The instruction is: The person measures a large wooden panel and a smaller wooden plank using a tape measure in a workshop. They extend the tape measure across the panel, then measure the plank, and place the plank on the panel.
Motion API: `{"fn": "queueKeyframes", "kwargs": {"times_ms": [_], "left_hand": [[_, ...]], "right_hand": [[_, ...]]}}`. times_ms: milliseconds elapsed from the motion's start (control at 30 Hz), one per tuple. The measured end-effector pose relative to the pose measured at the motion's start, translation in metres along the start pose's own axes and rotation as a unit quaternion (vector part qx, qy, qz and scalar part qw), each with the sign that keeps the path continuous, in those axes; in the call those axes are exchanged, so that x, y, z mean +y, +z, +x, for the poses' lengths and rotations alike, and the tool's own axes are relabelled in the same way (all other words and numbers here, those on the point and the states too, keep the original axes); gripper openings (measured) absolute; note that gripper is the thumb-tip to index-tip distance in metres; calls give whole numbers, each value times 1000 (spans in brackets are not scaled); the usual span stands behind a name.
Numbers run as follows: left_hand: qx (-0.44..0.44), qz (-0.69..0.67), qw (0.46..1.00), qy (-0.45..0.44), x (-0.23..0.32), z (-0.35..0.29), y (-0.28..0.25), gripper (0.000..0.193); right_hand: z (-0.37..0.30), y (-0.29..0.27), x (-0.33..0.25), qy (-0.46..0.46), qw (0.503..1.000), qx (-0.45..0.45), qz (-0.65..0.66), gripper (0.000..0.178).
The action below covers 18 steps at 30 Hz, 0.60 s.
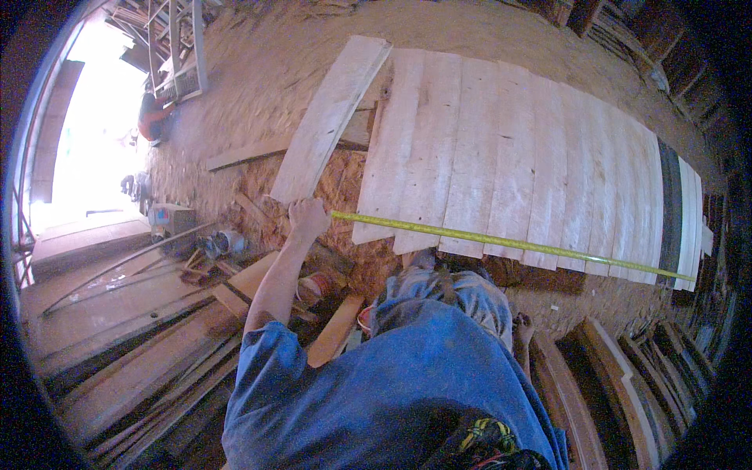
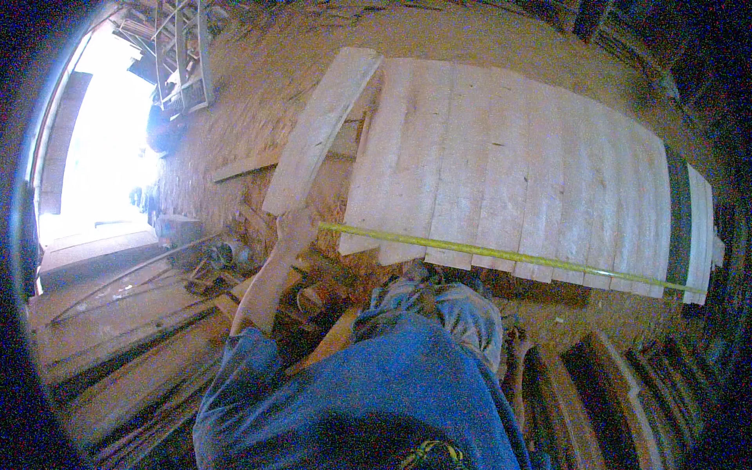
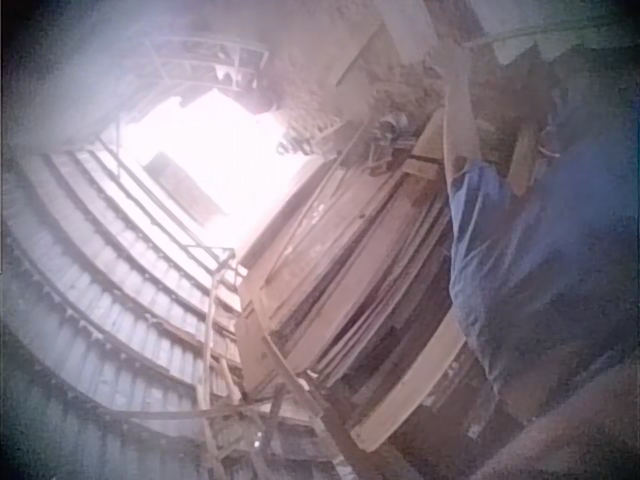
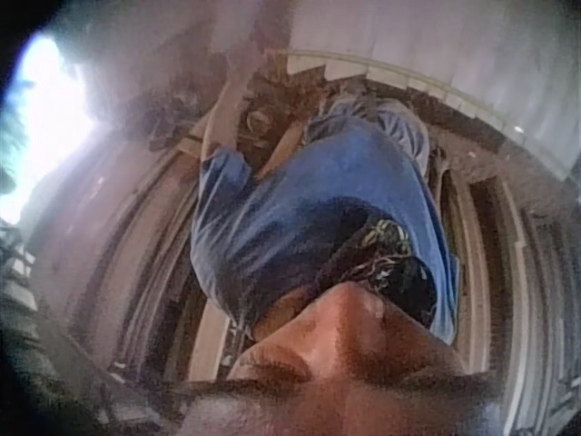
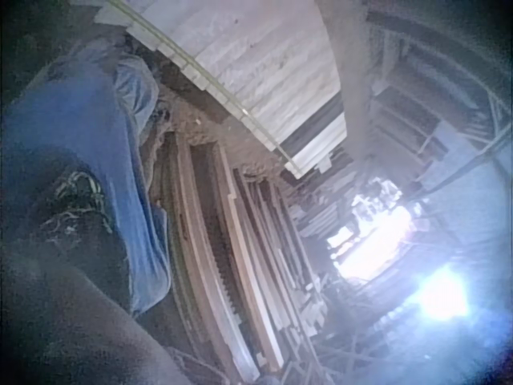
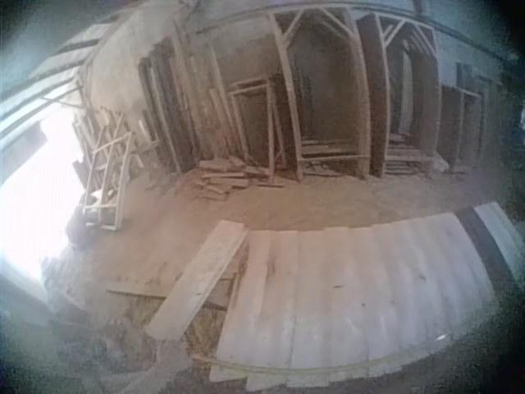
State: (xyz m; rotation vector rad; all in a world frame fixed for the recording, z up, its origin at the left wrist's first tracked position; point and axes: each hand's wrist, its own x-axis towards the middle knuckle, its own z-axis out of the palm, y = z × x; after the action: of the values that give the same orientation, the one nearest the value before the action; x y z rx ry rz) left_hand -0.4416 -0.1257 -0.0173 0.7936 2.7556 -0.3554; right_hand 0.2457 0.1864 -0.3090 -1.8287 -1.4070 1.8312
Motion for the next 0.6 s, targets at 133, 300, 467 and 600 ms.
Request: {"fn": "queueKeyframes", "kwargs": {"times_ms": [133, 300, 467, 600], "left_hand": [[34, -11, 999, 31, -3, 7, 3, 28], [29, -3, 999, 17, -4, 1, 0, 26], [10, -3, 1000, 0, -18, -7, -1, 26], [14, 12, 1000, 13, -17, 10, 0, 27]], "right_hand": [[11, -7, 26, -52, 994, 28, -95, 28], [12, -1, 19, -55, 997, 30, -53, 33], [34, -13, 48, -155, 974, 55, -156, 38], [46, -17, 80, -112, 973, 82, -183, 40]]}}
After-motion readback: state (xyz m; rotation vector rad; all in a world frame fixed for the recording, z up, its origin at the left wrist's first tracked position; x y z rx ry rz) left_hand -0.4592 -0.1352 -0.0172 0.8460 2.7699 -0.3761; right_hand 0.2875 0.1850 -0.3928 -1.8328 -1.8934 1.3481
